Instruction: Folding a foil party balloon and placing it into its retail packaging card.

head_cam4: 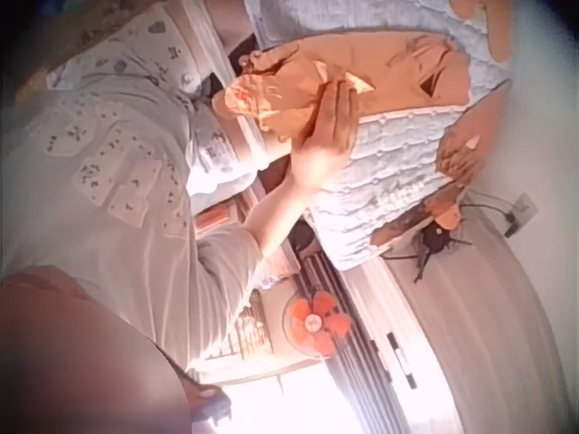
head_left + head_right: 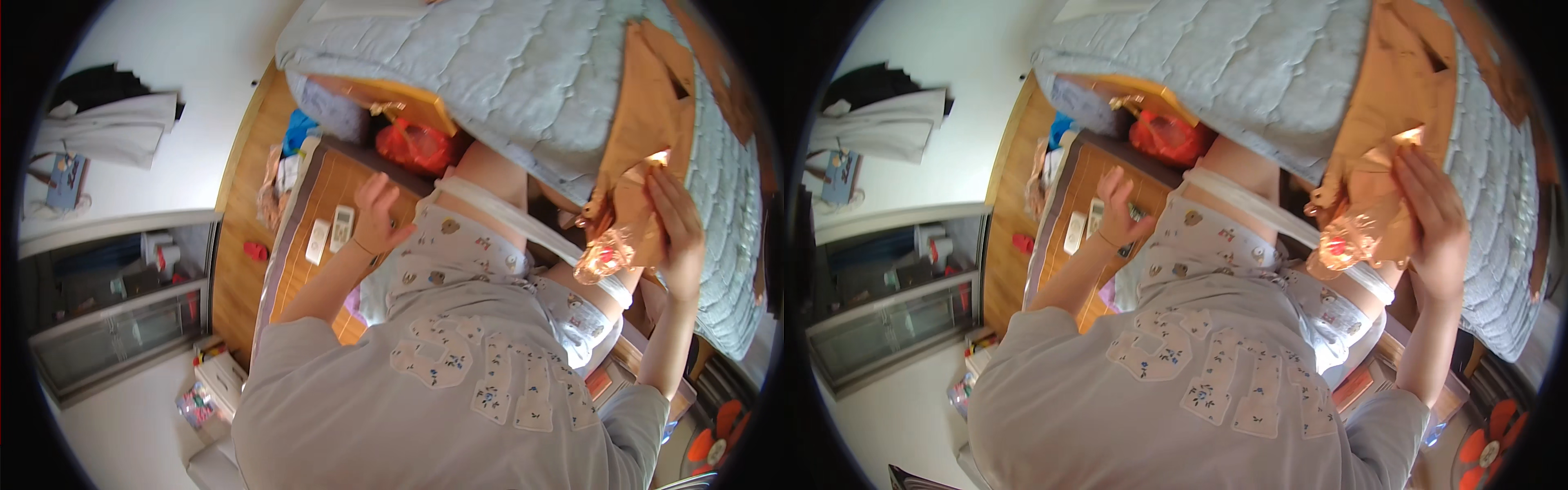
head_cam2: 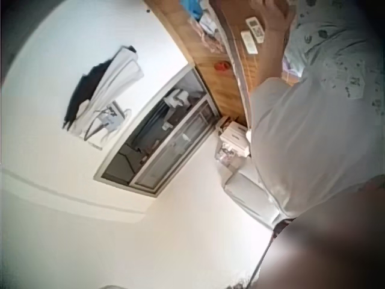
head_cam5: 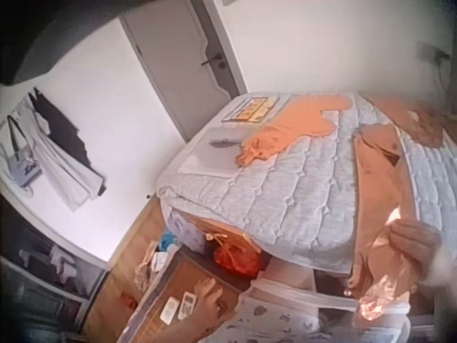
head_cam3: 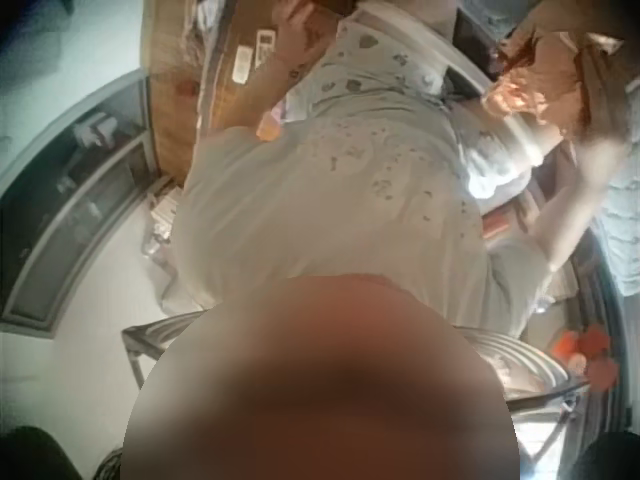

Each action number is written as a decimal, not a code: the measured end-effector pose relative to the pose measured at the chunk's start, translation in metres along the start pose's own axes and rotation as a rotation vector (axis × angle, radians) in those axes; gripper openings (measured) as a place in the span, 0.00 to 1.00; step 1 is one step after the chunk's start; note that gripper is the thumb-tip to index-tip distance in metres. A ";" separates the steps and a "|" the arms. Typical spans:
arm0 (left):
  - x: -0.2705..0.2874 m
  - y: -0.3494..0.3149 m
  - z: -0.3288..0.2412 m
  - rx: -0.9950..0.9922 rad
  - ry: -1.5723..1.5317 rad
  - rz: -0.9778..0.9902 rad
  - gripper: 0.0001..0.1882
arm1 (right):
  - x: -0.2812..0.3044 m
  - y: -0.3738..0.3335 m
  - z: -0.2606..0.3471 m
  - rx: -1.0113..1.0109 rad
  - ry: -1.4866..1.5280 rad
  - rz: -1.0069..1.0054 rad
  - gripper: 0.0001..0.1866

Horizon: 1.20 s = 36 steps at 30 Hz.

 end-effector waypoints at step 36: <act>-0.117 0.318 -0.165 -0.735 -0.170 0.482 0.27 | 0.024 -0.012 -0.007 -0.241 0.024 -0.218 0.34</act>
Point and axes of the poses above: each hand's wrist, its own y-axis towards the middle knuckle, its own x-axis out of the back of the hand, z = x × y, the point moved 3 cm from there along y, towards the middle knuckle, and after that the axes turned 8 degrees about -z, right-handed, at the moved point
